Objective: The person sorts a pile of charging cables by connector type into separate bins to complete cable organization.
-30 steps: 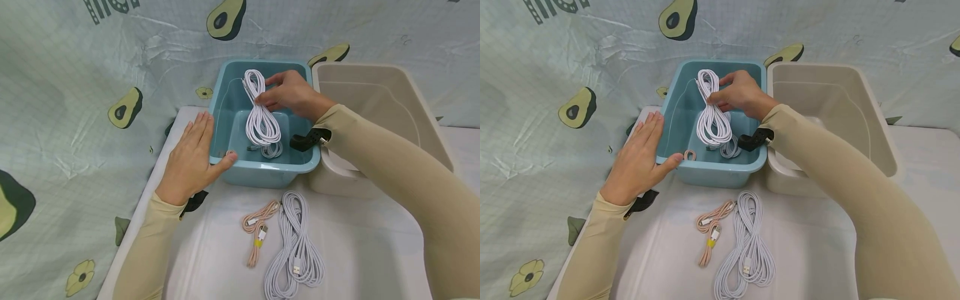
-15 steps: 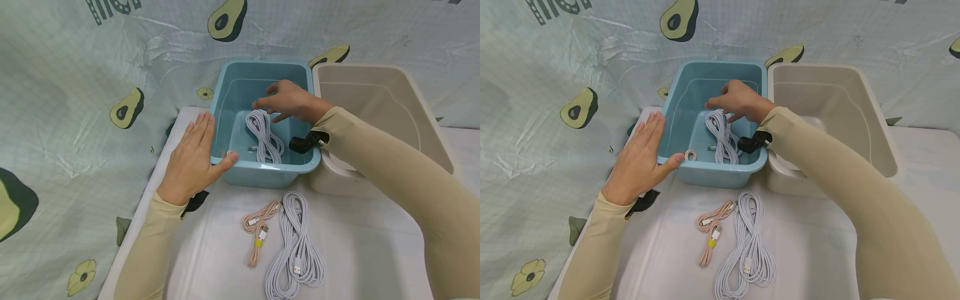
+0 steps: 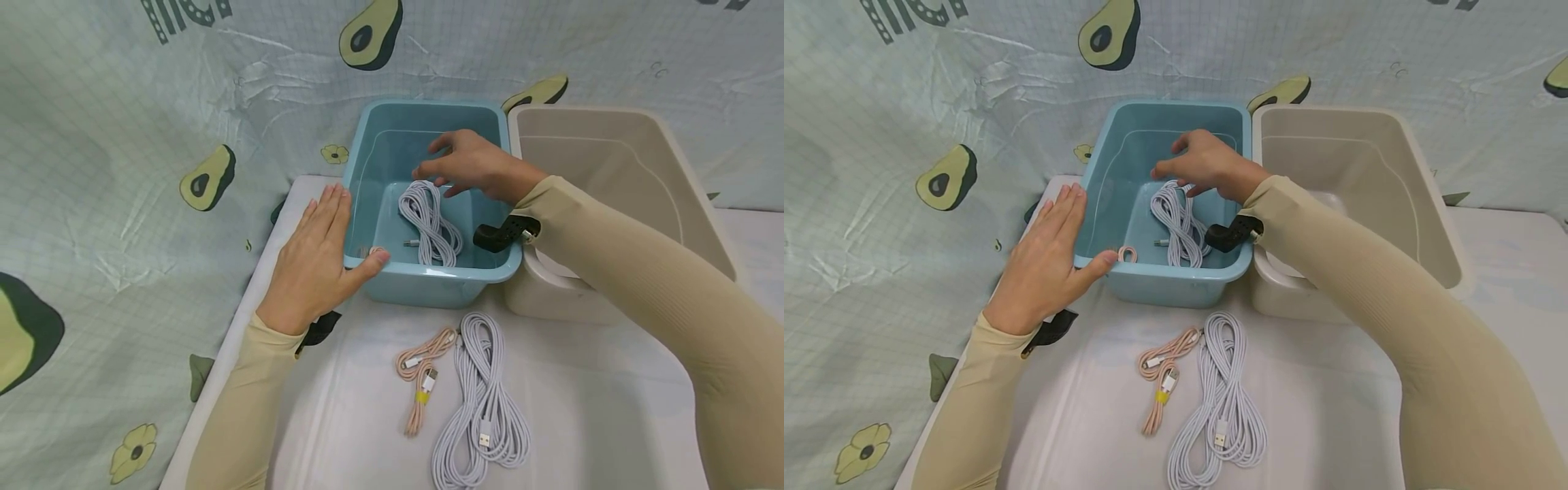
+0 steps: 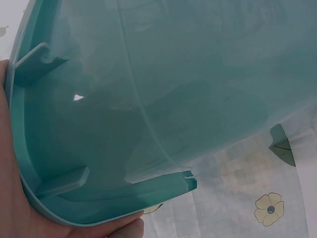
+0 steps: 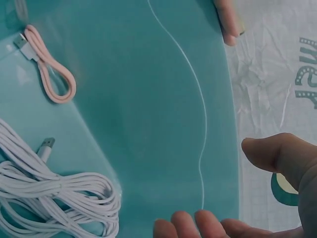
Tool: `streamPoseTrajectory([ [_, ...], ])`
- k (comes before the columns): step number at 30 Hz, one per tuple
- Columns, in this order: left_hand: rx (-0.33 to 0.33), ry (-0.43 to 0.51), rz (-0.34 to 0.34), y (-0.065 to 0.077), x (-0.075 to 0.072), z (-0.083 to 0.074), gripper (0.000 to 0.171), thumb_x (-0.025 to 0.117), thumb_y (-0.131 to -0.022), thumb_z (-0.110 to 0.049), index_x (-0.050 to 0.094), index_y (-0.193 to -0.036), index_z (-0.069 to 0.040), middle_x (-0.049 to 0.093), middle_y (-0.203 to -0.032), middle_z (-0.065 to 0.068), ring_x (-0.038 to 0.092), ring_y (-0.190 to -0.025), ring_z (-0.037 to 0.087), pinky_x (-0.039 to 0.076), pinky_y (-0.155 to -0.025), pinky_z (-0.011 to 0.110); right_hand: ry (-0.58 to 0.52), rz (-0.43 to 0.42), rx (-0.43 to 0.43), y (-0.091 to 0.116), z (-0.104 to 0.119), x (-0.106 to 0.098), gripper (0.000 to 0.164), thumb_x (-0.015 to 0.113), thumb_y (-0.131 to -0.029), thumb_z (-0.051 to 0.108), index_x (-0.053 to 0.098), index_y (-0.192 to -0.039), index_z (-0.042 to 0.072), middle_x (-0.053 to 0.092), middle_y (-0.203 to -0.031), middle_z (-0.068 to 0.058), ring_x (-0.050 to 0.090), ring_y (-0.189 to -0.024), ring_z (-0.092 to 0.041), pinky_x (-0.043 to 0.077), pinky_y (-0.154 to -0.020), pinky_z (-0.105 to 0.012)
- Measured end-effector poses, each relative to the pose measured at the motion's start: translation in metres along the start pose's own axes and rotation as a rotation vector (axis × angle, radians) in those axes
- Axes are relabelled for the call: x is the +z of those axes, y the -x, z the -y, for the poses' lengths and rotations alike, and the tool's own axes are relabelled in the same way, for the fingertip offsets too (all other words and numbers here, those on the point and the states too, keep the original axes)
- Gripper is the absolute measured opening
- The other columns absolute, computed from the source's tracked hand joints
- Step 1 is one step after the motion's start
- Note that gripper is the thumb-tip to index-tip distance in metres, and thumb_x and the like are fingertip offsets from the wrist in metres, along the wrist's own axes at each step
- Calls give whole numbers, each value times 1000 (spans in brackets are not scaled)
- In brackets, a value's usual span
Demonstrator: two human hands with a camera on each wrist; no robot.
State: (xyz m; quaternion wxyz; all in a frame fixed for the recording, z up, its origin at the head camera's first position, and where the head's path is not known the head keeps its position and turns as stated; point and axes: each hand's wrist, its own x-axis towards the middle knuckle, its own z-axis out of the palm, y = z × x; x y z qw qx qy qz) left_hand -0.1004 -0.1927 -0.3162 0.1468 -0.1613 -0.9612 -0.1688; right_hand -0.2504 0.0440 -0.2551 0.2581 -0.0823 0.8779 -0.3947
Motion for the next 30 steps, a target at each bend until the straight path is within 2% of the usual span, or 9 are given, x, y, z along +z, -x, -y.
streamPoseTrajectory([
  [13, -1, -9, 5, 0, -1, -1, 99, 50, -96, -69, 31, -160, 4, 32, -168, 22, 26, -162, 32, 20, -135, 47, -26, -9, -25, 11, 4, -4, 74, 69, -98, 34, 34, -160, 14, 53, -154, -8, 63, -126, -23, 59, -105, -40],
  [21, 7, -14, 3, -1, 0, -2, 102, 45, -96, -74, 31, -160, 4, 32, -168, 22, 26, -161, 32, 20, -135, 46, -27, -26, -61, 19, 5, -2, 63, 71, -97, 33, 45, -151, 15, 58, -147, -8, 66, -117, -23, 61, -101, -41],
  [27, 4, -10, 4, 0, 0, -2, 114, 24, -93, -88, 31, -160, 5, 32, -168, 22, 25, -162, 32, 20, -135, 47, -35, -33, -94, 30, 7, 1, 54, 70, -97, 30, 50, -144, 14, 63, -139, -7, 67, -117, -25, 62, -96, -38],
  [30, 4, -12, 7, 0, 0, -2, 118, 15, -91, -90, 30, -160, 4, 32, -168, 22, 25, -162, 32, 20, -135, 48, -42, -41, -114, 36, 9, 3, 52, 70, -97, 30, 51, -143, 14, 65, -135, -7, 67, -115, -25, 62, -95, -37],
])
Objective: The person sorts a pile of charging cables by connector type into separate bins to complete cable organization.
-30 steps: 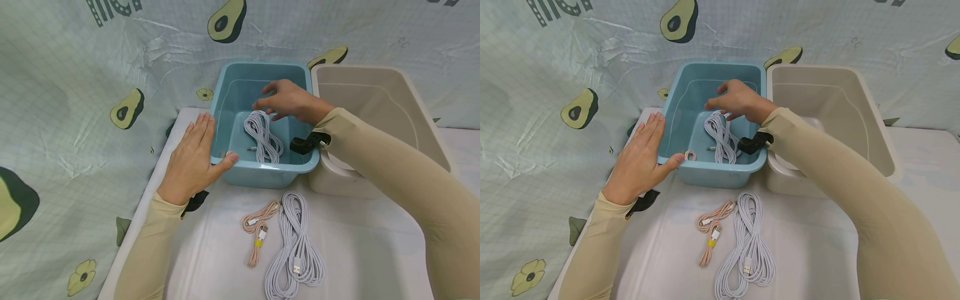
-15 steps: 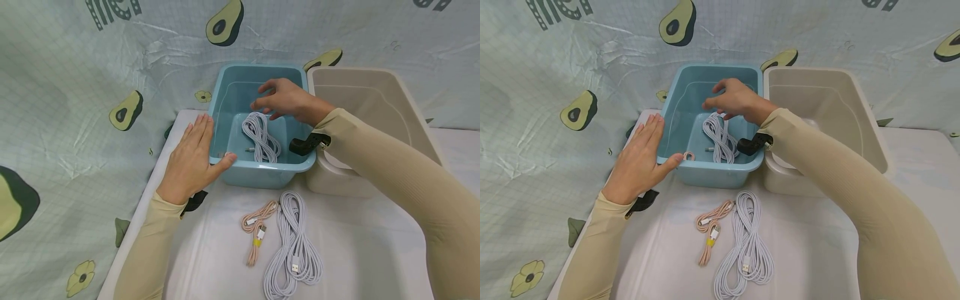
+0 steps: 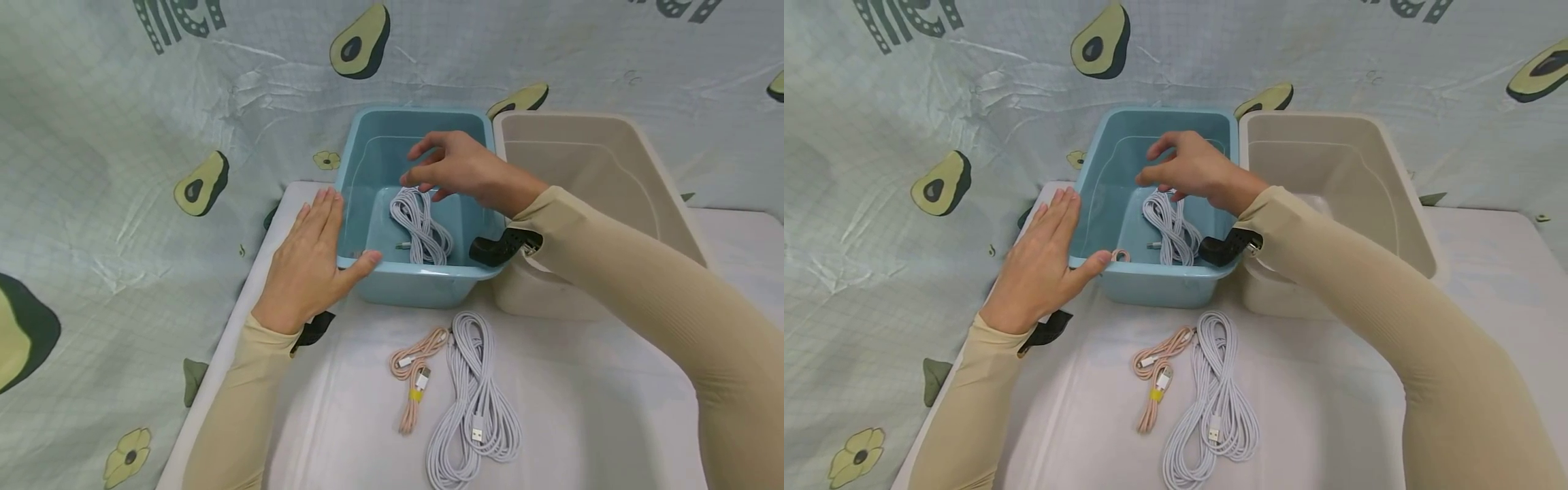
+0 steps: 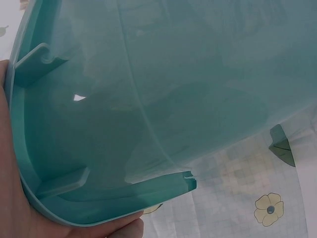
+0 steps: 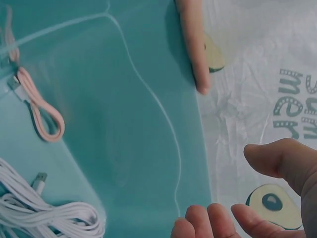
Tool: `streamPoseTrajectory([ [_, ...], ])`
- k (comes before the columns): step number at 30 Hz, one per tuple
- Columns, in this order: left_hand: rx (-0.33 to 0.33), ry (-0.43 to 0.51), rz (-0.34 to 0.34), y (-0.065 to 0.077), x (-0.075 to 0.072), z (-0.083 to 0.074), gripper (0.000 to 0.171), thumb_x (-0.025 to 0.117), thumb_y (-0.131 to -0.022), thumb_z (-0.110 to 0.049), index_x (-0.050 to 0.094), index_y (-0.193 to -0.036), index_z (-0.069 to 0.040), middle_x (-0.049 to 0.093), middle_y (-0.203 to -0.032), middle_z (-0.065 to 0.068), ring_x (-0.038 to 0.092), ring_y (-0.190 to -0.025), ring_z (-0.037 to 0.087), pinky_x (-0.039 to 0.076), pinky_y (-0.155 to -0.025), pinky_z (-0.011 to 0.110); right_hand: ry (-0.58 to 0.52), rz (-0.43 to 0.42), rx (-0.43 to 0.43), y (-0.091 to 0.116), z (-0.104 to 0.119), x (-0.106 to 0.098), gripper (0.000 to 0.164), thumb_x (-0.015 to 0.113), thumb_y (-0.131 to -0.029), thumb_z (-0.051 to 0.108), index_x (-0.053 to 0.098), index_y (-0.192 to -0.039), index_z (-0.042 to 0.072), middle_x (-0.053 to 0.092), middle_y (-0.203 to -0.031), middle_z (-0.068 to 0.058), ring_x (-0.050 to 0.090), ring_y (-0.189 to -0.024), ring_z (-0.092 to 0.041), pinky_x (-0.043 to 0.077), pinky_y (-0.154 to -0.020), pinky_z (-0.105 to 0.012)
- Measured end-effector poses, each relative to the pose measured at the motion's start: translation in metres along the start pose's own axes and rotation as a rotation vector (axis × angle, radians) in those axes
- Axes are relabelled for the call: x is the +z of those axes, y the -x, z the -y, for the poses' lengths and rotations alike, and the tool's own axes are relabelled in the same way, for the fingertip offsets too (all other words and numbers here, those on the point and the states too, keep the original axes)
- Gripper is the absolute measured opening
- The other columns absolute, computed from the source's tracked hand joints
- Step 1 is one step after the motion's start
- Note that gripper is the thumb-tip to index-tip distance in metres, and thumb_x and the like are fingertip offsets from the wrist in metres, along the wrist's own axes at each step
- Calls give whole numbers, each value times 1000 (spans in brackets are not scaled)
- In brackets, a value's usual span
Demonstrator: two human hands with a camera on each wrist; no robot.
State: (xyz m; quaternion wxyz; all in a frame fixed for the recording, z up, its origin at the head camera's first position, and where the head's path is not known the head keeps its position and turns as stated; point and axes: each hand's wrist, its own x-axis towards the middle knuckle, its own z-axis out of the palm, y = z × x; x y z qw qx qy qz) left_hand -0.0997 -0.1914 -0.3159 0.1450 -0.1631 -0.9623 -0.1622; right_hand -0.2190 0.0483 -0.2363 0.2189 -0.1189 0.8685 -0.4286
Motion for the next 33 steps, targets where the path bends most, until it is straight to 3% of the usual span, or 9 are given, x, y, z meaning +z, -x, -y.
streamPoseTrajectory([
  [11, 6, -3, 2, -1, 0, 0, 119, 16, -90, -91, 29, -160, 5, 31, -168, 23, 24, -162, 33, 19, -135, 48, -38, -11, -63, 20, 1, 1, 41, 71, -96, 26, 57, -133, 15, 67, -119, -5, 68, -103, -21, 61, -85, -33],
  [19, 4, 0, 2, 0, 0, 1, 108, 35, -97, -82, 28, -160, 6, 31, -168, 23, 25, -162, 34, 20, -135, 49, -56, -20, -93, 36, 0, 2, 37, 71, -94, 24, 61, -129, 16, 66, -117, -6, 69, -101, -25, 61, -86, -33],
  [26, 4, 2, -7, 0, 0, 0, 117, 21, -92, -89, 30, -160, 6, 31, -168, 23, 25, -161, 35, 20, -135, 49, -88, -16, -157, 53, 0, 3, 38, 73, -94, 25, 61, -128, 17, 69, -117, -6, 70, -100, -21, 61, -88, -36],
  [33, 8, 13, -13, 0, 0, -1, 113, 28, -94, -86, 31, -159, 6, 32, -167, 24, 26, -161, 35, 20, -135, 49, -131, -19, -233, 69, -1, 3, 37, 74, -93, 23, 62, -127, 17, 71, -110, -6, 71, -97, -21, 62, -89, -38],
])
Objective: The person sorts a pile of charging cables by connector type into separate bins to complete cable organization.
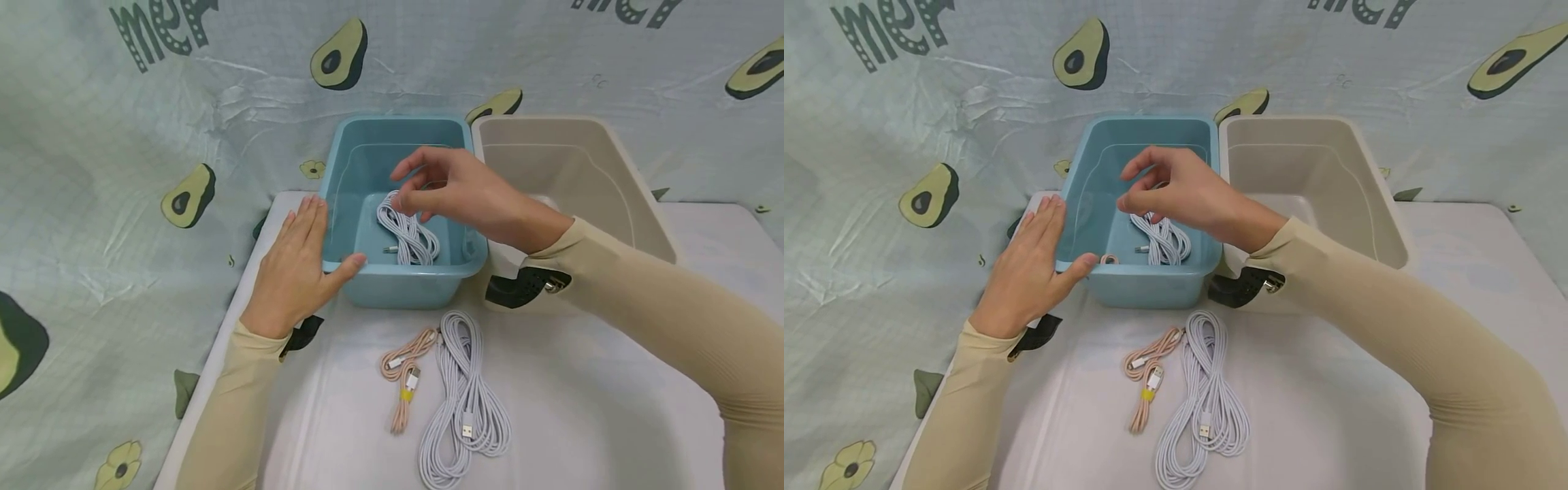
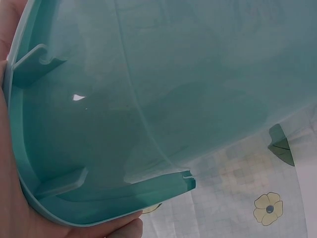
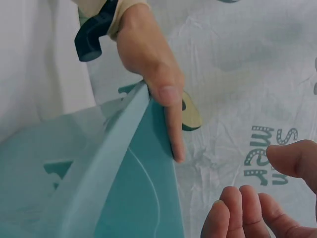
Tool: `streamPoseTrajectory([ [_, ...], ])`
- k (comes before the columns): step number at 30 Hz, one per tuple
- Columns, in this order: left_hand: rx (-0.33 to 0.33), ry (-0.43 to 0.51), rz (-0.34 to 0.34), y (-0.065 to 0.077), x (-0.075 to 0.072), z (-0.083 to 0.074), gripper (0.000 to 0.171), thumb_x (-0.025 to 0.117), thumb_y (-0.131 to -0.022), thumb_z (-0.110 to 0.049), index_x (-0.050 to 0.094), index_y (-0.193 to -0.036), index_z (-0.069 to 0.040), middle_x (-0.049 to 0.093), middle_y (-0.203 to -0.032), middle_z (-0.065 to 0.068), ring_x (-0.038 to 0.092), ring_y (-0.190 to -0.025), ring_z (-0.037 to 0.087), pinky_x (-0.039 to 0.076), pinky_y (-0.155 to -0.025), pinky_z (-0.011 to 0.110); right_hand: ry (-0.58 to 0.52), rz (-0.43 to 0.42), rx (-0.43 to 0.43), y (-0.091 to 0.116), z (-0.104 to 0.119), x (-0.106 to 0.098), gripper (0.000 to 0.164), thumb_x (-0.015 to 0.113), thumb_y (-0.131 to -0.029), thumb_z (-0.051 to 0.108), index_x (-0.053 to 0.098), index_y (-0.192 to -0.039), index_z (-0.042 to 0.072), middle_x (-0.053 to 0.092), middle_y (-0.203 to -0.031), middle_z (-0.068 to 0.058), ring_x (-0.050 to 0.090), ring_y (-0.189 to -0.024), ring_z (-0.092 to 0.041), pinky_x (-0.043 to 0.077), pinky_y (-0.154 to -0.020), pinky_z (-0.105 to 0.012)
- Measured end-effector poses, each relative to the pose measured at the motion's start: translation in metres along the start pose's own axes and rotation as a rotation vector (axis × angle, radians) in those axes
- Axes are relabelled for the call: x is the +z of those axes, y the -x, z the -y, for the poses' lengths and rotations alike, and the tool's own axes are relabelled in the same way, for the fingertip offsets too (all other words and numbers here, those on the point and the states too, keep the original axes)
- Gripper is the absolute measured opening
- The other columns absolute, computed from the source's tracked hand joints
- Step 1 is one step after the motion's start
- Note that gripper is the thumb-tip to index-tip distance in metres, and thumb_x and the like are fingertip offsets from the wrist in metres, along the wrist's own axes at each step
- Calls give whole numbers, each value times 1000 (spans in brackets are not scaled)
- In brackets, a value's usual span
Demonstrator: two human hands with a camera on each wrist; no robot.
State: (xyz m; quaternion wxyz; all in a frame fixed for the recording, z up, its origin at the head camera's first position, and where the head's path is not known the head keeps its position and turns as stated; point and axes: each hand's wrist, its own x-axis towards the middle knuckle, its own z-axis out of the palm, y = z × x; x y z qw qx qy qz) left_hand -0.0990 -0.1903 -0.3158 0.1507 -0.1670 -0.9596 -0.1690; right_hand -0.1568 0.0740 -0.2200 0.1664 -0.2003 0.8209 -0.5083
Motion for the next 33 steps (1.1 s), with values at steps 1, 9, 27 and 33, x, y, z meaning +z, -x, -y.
streamPoseTrajectory([
  [1, 0, 0, 0, 0, 0, 0, 112, 29, -95, -85, 31, -159, 6, 32, -167, 24, 26, -161, 35, 20, -135, 49, -7, -1, -8, 2, 0, 0, 36, 74, -93, 23, 62, -127, 17, 72, -109, -5, 71, -96, -21, 61, -89, -38],
  [9, -13, 0, 17, 1, 1, -1, 105, 44, -97, -78, 30, -160, 5, 31, -168, 23, 25, -161, 35, 18, -136, 47, -86, 32, -68, 25, -3, 1, 28, 71, -95, 16, 66, -123, 16, 74, -102, -6, 69, -92, -29, 61, -87, -36],
  [27, -39, 6, 21, 1, 1, -2, 104, 48, -96, -76, 28, -161, 4, 30, -169, 22, 24, -162, 35, 18, -135, 48, -241, 210, -178, 71, -25, 9, 26, 78, -89, 2, 68, -113, 1, 71, -94, -4, 70, -87, -20, 62, -78, -25],
  [33, -30, 0, 8, 1, 2, -3, 104, 49, -96, -75, 29, -160, 5, 31, -168, 22, 25, -161, 36, 19, -135, 48, -309, 258, -209, 83, -40, 14, 20, 76, -89, 0, 67, -107, -5, 71, -91, -3, 68, -81, -16, 63, -74, -24],
])
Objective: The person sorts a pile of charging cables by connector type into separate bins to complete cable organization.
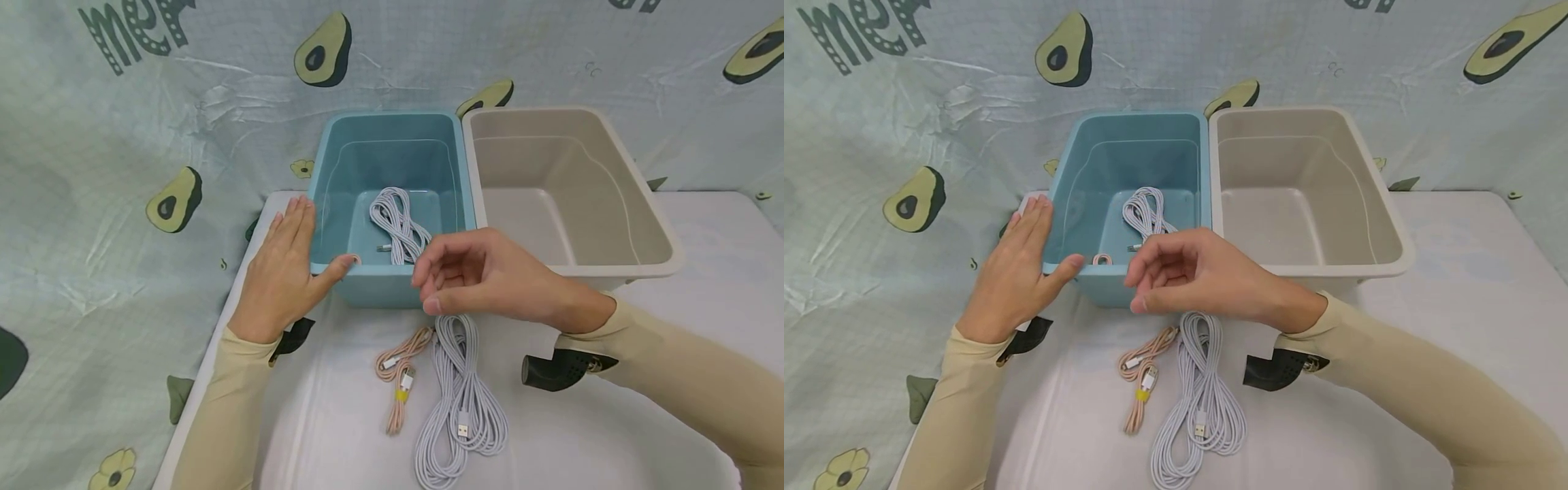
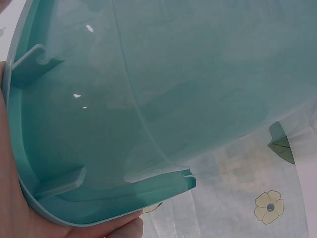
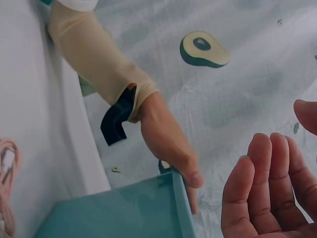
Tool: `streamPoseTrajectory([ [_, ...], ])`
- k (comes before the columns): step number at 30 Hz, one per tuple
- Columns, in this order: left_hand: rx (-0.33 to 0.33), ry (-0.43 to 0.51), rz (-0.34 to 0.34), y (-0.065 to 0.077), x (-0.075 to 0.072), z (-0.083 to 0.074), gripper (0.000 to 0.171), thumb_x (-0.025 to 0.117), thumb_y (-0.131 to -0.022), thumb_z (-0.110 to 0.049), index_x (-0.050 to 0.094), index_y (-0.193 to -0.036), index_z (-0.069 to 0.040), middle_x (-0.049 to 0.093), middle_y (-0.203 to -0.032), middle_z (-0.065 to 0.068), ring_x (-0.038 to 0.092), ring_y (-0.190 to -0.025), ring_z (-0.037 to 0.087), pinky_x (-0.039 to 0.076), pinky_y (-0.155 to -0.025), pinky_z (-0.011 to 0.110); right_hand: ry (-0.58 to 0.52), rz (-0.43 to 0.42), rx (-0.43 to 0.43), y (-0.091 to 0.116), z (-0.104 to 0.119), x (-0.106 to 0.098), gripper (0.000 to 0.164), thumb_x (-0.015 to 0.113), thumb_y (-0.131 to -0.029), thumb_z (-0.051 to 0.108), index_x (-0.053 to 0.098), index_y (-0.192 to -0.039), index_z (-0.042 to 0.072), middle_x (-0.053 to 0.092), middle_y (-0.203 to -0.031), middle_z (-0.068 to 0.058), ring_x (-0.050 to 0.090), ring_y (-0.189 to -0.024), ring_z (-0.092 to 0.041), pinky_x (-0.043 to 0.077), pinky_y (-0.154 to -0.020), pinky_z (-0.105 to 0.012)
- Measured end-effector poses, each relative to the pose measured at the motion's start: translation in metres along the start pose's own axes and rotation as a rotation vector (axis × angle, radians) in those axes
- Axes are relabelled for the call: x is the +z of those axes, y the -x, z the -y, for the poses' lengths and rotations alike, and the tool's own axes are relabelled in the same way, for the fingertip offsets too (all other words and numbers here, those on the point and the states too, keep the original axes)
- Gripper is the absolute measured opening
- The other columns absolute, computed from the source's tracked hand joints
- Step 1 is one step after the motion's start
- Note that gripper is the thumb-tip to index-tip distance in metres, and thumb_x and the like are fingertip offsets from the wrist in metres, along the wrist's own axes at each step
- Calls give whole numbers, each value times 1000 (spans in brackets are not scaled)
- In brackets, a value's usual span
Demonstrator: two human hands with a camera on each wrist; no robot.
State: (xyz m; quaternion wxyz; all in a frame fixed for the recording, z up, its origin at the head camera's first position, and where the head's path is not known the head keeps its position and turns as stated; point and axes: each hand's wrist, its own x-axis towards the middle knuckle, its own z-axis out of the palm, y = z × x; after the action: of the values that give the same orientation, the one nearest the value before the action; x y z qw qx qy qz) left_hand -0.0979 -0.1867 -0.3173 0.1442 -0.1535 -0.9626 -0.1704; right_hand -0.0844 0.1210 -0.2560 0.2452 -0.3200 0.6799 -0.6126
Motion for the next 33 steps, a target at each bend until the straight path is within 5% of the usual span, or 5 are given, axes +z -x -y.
streamPoseTrajectory([
  [11, 8, 1, 1, 0, -1, 1, 103, 46, -98, -75, 29, -160, 5, 31, -168, 23, 25, -161, 37, 18, -135, 49, -114, 75, -5, 18, -28, 4, 19, 75, -90, -2, 67, -105, -9, 70, -97, -1, 67, -84, -12, 63, -78, -22],
  [19, 21, 6, -14, 0, 1, 1, 107, 36, -97, -80, 30, -159, 6, 32, -168, 24, 26, -161, 37, 19, -135, 50, -61, 80, 24, 28, -54, 7, 15, 76, -91, 2, 69, -103, -4, 71, -95, 1, 69, -86, -12, 62, -79, -23],
  [33, 32, 27, -26, 0, 1, 1, 107, 33, -97, -82, 31, -159, 6, 32, -168, 24, 27, -160, 37, 18, -135, 49, 64, -40, 260, 42, -96, 0, 21, 78, -89, 9, 70, -104, -3, 72, -94, -5, 69, -83, -8, 61, -79, -22],
])
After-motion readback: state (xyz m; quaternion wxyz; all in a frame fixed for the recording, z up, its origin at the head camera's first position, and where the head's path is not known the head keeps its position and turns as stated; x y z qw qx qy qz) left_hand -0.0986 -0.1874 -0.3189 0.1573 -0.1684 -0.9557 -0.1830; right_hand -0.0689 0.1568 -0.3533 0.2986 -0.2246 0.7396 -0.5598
